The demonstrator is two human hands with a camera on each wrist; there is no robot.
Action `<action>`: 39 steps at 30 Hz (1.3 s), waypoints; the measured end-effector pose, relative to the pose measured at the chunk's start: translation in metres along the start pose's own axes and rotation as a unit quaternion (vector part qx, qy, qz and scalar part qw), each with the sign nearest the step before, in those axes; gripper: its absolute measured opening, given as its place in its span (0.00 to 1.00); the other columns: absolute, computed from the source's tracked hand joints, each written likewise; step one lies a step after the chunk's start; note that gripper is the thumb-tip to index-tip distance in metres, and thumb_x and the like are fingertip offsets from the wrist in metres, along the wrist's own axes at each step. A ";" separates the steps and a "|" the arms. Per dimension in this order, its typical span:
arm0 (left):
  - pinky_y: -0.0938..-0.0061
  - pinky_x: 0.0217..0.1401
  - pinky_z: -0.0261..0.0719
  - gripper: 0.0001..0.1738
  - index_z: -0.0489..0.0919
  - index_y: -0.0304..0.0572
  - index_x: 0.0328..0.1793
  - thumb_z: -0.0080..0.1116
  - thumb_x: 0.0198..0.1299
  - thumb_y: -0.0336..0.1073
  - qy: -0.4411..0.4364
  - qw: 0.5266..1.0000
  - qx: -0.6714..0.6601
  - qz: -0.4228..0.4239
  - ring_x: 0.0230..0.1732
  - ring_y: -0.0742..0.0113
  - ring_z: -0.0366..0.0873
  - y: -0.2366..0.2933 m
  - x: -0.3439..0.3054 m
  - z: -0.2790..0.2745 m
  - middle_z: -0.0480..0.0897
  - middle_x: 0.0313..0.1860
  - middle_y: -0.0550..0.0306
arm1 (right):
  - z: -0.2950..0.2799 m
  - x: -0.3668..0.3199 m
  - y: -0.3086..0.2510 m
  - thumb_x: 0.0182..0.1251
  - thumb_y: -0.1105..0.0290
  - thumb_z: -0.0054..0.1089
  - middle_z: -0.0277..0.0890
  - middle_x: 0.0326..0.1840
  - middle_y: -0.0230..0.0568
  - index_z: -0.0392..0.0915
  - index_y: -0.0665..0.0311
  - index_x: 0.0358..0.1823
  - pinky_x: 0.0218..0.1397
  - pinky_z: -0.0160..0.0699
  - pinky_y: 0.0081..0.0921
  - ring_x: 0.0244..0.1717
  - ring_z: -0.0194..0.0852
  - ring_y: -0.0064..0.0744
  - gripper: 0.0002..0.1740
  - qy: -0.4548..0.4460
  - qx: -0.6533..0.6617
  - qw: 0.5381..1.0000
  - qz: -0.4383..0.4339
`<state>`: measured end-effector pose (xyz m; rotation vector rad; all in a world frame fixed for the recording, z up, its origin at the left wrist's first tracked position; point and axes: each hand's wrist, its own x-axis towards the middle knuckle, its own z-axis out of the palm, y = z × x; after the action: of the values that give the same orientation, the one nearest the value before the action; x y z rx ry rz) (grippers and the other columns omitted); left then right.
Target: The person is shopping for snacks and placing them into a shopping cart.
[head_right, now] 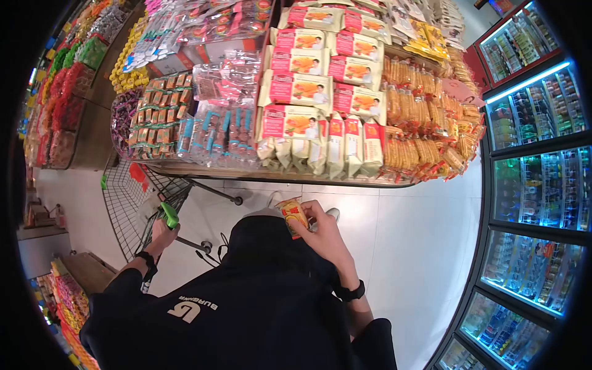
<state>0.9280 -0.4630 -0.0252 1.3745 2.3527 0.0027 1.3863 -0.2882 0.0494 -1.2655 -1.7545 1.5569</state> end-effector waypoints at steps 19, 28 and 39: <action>0.53 0.32 0.81 0.12 0.83 0.35 0.29 0.66 0.52 0.39 0.085 0.995 -0.039 0.030 0.27 0.40 0.83 0.183 -0.058 0.082 0.82 0.22 0.40 | -0.179 -0.057 0.024 0.70 0.75 0.65 0.82 0.39 0.33 0.66 0.66 0.62 0.38 0.75 0.17 0.35 0.76 0.16 0.23 0.091 0.223 0.971 -0.001; 0.53 0.28 0.78 0.16 0.78 0.34 0.18 0.64 0.52 0.37 0.090 0.992 -0.082 0.035 0.23 0.39 0.81 0.260 -0.082 0.118 0.79 0.17 0.39 | -0.222 -0.020 0.027 0.67 0.78 0.67 0.80 0.45 0.33 0.62 0.63 0.66 0.49 0.75 0.21 0.41 0.74 0.17 0.30 0.083 0.212 0.972 -0.061; 0.56 0.24 0.75 0.20 0.79 0.34 0.19 0.62 0.58 0.43 -0.029 0.981 -0.186 -0.048 0.19 0.47 0.82 0.371 -0.072 0.109 0.78 0.16 0.40 | -0.261 0.009 0.028 0.61 0.75 0.74 0.82 0.37 0.28 0.69 0.65 0.62 0.42 0.72 0.17 0.34 0.70 0.14 0.29 0.062 0.115 0.989 -0.061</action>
<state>1.3058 -0.3550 -0.0238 1.0658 2.2248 0.3516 1.6062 -0.1497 0.0842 -1.0970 -1.4968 1.5258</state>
